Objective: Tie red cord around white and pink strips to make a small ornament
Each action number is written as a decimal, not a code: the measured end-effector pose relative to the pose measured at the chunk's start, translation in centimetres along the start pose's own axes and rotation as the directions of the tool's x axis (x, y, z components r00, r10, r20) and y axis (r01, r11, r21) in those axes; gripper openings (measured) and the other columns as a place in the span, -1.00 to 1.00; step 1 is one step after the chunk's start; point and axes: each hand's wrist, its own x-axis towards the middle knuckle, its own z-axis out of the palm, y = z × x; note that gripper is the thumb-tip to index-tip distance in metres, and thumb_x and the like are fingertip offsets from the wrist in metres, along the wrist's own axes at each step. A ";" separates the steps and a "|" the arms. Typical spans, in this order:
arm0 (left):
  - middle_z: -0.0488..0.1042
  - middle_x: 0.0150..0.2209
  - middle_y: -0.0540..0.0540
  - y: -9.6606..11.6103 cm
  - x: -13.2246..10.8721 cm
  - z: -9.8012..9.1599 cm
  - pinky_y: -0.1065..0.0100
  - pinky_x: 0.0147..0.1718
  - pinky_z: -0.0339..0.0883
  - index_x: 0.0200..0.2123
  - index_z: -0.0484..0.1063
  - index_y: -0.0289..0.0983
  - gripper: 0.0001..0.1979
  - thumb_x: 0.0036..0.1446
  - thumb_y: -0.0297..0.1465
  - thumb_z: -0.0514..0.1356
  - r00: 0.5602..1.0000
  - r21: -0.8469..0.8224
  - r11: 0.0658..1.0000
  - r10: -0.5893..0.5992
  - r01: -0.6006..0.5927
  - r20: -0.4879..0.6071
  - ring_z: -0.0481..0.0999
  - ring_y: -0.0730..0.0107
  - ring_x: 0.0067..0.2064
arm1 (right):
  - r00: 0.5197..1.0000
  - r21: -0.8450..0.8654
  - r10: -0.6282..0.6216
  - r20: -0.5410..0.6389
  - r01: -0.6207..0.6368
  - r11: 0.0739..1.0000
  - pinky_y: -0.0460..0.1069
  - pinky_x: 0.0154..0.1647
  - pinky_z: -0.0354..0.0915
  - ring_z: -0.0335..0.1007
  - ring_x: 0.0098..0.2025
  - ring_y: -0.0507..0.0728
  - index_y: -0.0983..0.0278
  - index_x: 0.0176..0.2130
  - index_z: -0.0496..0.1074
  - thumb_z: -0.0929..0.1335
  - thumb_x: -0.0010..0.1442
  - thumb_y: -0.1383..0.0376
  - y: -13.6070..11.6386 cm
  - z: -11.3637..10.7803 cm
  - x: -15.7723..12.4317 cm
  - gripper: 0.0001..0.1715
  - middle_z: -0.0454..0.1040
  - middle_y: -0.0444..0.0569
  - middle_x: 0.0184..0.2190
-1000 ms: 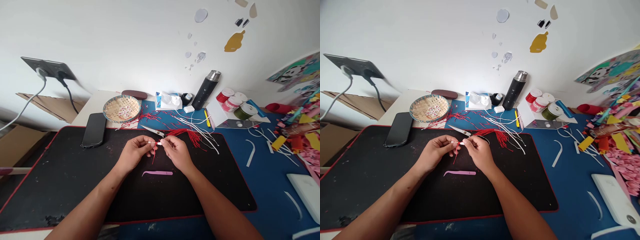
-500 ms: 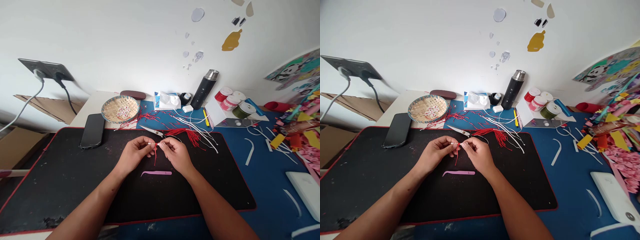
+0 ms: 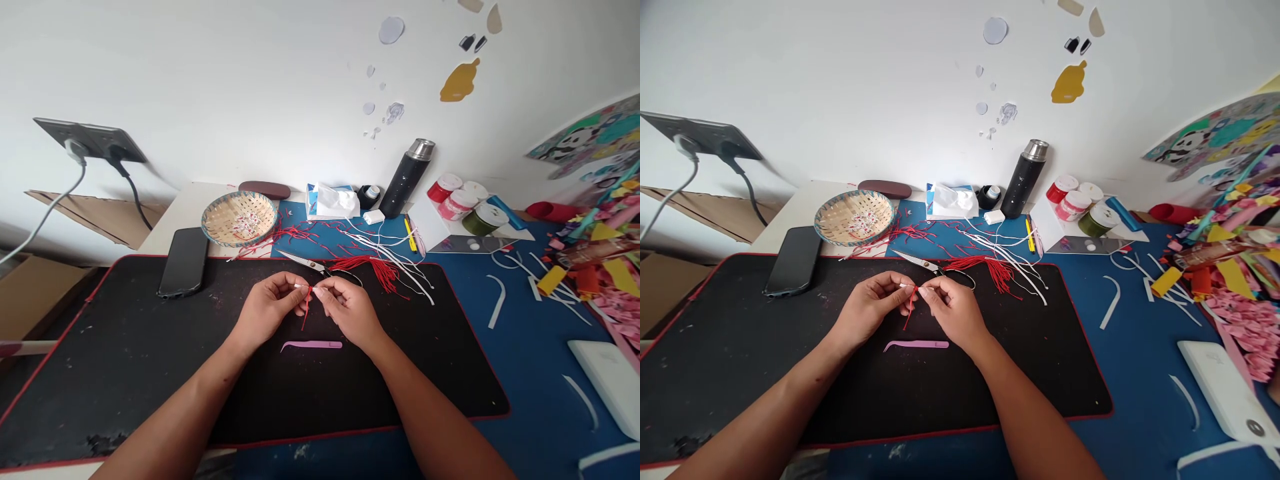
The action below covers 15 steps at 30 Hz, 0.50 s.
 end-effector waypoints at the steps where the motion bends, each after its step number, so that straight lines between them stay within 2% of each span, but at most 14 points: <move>1: 0.59 -0.41 -0.07 0.1 0.0 0.0 0.34 -0.36 0.42 -0.26 0.57 -0.30 -0.65 0.16 -0.11 0.43 1.000 0.003 1.000 -0.003 0.003 0.007 0.53 0.36 -0.40 | 1.000 -0.002 0.002 0.002 -0.002 1.000 -0.07 -0.48 0.17 0.28 -0.52 0.02 0.24 -0.22 0.56 0.37 0.40 0.06 0.0 0.0 0.0 -0.67 0.38 -0.18 -0.56; 6: 0.59 -0.40 -0.05 0.4 -0.1 0.0 0.35 -0.32 0.44 -0.20 0.58 -0.29 -0.64 0.14 -0.13 0.44 1.000 -0.004 1.000 0.001 -0.001 0.024 0.54 0.37 -0.38 | 1.000 0.009 0.018 -0.001 -0.018 1.000 -0.07 -0.50 0.16 0.26 -0.54 0.02 0.25 -0.22 0.55 0.36 0.40 0.06 -0.1 -0.1 -0.1 -0.67 0.34 -0.19 -0.57; 15: 0.60 -0.36 -0.07 0.1 -0.1 0.2 0.31 -0.30 0.47 -0.21 0.56 -0.28 -0.65 0.16 -0.11 0.43 0.998 0.010 1.000 0.007 -0.007 0.063 0.57 0.35 -0.37 | 1.000 -0.036 0.028 -0.013 -0.028 0.999 -0.07 -0.54 0.14 0.22 -0.56 0.03 0.23 -0.26 0.54 0.35 0.39 0.06 -0.4 -0.1 -0.1 -0.67 0.32 -0.19 -0.59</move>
